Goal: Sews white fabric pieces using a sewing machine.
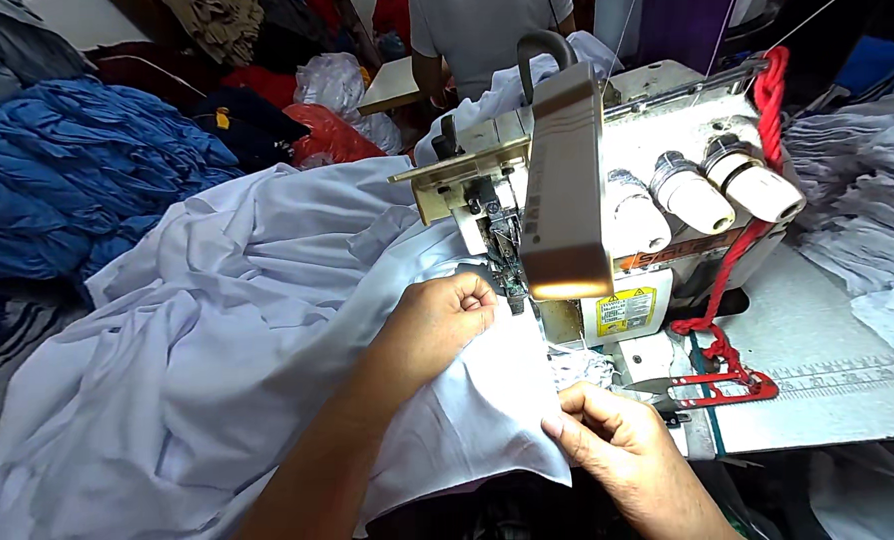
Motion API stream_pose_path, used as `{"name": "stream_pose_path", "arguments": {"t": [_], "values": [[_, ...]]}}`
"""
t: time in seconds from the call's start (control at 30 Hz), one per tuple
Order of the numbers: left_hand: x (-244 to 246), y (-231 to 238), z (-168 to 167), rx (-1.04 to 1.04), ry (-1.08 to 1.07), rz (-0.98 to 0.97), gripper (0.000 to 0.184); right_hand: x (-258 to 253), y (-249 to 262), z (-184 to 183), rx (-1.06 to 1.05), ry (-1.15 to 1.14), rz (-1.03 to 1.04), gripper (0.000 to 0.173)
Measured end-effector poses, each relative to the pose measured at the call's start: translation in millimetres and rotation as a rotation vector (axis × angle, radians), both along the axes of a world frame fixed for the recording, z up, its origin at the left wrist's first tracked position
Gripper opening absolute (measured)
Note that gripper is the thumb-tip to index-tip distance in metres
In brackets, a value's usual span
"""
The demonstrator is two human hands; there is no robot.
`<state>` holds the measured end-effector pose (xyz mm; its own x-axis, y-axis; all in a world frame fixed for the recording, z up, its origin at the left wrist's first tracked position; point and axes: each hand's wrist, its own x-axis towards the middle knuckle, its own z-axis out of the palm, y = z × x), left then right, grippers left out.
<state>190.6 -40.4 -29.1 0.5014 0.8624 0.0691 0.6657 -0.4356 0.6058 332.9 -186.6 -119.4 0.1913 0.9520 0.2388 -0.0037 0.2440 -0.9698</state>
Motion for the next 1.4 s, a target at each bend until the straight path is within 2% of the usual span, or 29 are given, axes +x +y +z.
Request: {"name": "stream_pose_path", "arguments": {"t": [0.27, 0.33, 0.43, 0.53, 0.6, 0.73, 0.87, 1.1, 1.23, 1.4], "values": [[-1, 5, -8, 0.134, -0.027, -0.07, 0.013, 0, 6, -5, -0.022, -0.108, -0.102, 0.018], [-2, 1, -13, 0.249, -0.035, -0.076, 0.012, -2, 3, -6, -0.026, -0.156, -0.096, 0.017], [-5, -10, -24, 0.541, -0.006, -0.097, 0.006, -5, -4, -10, -0.017, -0.185, -0.038, 0.019], [-17, -29, -39, 0.764, -0.028, -0.176, 0.025, -7, -13, -13, -0.034, -0.102, -0.001, 0.017], [-28, -47, -52, 0.821, -0.093, -0.213, 0.026, -8, -19, -10, -0.069, 0.04, 0.047, 0.009], [-41, -82, -83, 0.799, -0.224, -0.302, 0.028, -9, -26, -2, -0.098, 0.199, 0.076, 0.006], [-44, -97, -100, 0.768, -0.257, -0.301, 0.035, -12, -30, 1, -0.089, 0.194, 0.071, 0.017], [-38, -95, -96, 0.827, -0.3, -0.277, 0.028, -10, -34, 5, 0.03, 0.033, 0.038, 0.036], [-38, -95, -90, 0.813, -0.305, -0.298, 0.04, -7, -33, 3, 0.091, -0.065, 0.019, 0.037], [-37, -94, -90, 0.949, -0.271, -0.283, 0.017, -1, -32, 4, 0.179, -0.195, 0.067, 0.033]]}}
